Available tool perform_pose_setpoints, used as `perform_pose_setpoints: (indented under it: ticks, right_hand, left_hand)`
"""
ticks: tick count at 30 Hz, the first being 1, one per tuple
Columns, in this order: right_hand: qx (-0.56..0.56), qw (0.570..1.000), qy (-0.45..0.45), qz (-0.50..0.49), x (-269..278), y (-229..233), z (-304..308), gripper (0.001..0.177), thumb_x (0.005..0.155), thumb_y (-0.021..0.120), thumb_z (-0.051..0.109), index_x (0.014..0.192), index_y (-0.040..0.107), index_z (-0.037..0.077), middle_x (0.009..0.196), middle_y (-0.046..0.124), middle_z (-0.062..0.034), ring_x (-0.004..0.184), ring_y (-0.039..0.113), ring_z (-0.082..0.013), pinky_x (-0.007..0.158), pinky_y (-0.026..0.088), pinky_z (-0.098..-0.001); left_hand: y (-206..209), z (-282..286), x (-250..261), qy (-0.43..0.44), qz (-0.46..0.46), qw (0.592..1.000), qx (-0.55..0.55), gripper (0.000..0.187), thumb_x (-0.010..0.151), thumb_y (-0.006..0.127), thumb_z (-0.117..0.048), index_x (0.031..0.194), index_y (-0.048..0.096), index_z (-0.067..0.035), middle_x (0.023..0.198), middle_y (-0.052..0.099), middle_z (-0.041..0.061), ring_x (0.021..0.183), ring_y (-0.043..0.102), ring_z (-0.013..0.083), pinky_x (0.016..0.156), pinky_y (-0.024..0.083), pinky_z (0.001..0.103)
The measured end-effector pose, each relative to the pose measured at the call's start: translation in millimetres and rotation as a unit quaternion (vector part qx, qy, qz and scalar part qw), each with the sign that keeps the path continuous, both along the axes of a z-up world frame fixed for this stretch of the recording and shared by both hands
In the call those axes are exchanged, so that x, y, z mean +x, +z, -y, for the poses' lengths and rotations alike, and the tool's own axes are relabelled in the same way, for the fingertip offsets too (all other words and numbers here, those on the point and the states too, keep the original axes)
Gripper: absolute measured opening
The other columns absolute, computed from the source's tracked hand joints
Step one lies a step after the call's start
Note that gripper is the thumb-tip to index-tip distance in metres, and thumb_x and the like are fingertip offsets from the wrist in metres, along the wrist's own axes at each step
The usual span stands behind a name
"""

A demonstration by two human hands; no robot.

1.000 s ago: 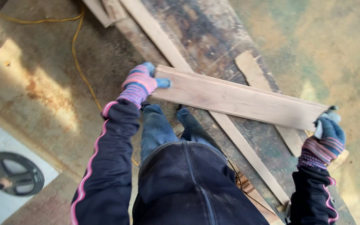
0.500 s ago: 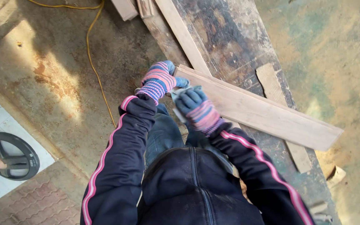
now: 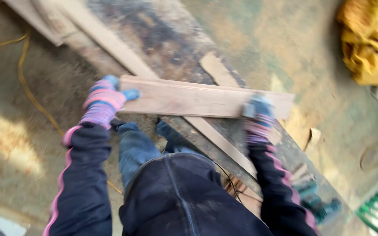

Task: Sanding wooden planks using manual sandpaper and an electric orbital sander.

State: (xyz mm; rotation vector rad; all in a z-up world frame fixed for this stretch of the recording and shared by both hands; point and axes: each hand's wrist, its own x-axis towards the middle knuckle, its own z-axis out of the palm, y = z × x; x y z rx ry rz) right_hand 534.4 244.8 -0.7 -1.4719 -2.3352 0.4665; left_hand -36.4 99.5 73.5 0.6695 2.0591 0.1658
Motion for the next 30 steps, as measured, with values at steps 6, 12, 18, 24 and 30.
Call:
perform_pose_setpoints:
  ticks: [6,12,18,24,30]
  right_hand:
    - [0.053,0.964,0.258,0.035,-288.3,42.6,116.2,0.038,0.097,0.071,0.021,0.134,0.062,0.014,0.129,0.06,-0.0106,0.131,0.056,-0.0319,0.127,0.039,-0.0546]
    - [0.025,0.99,0.125,0.054,-149.7,100.4,-2.7,0.035,0.089,0.072,0.015,0.122,0.064,0.02,0.128,0.067,-0.0034,0.128,0.063,-0.025,0.121,0.046,-0.0402]
    - [-0.092,0.906,-0.403,0.085,-17.4,28.5,-24.1,0.02,0.102,0.066,0.025,0.112,0.07,0.009,0.107,0.074,-0.0093,0.097,0.073,-0.0248,0.084,0.058,-0.0349]
    - [0.027,0.985,0.128,0.109,-179.0,70.4,89.9,0.04,0.094,0.064,0.017,0.134,0.062,0.013,0.133,0.065,-0.0105,0.132,0.059,-0.0335,0.12,0.043,-0.0474]
    - [-0.009,0.989,-0.148,-0.027,28.8,66.9,-2.7,0.03,0.106,0.057,0.009,0.136,0.062,0.011,0.133,0.069,-0.0062,0.118,0.07,-0.0176,0.106,0.059,-0.0306]
  left_hand:
    - [-29.9,15.8,-0.7,-0.023,-0.017,0.999,0.02,0.071,0.068,0.095,-0.05,0.111,0.072,0.002,0.102,0.075,0.025,0.089,0.071,0.0363,0.084,0.055,0.05]
    - [-45.8,17.1,-5.3,-0.002,-0.013,1.0,-0.006,0.08,0.069,0.097,-0.047,0.117,0.065,0.009,0.095,0.074,0.022,0.082,0.07,0.0281,0.075,0.057,0.045]
    - [-42.1,18.8,12.5,0.032,-0.005,0.999,0.021,0.076,0.069,0.097,-0.042,0.117,0.065,0.007,0.095,0.073,0.02,0.079,0.069,0.0249,0.071,0.059,0.044]
    - [-36.3,14.0,12.1,0.035,0.005,0.999,0.012,0.069,0.071,0.096,-0.041,0.112,0.068,0.006,0.09,0.074,0.018,0.074,0.069,0.0244,0.066,0.058,0.042]
    - [-37.4,12.3,12.9,0.047,0.029,0.998,0.002,0.07,0.072,0.095,-0.041,0.113,0.067,0.008,0.089,0.074,0.019,0.07,0.069,0.0253,0.061,0.058,0.042]
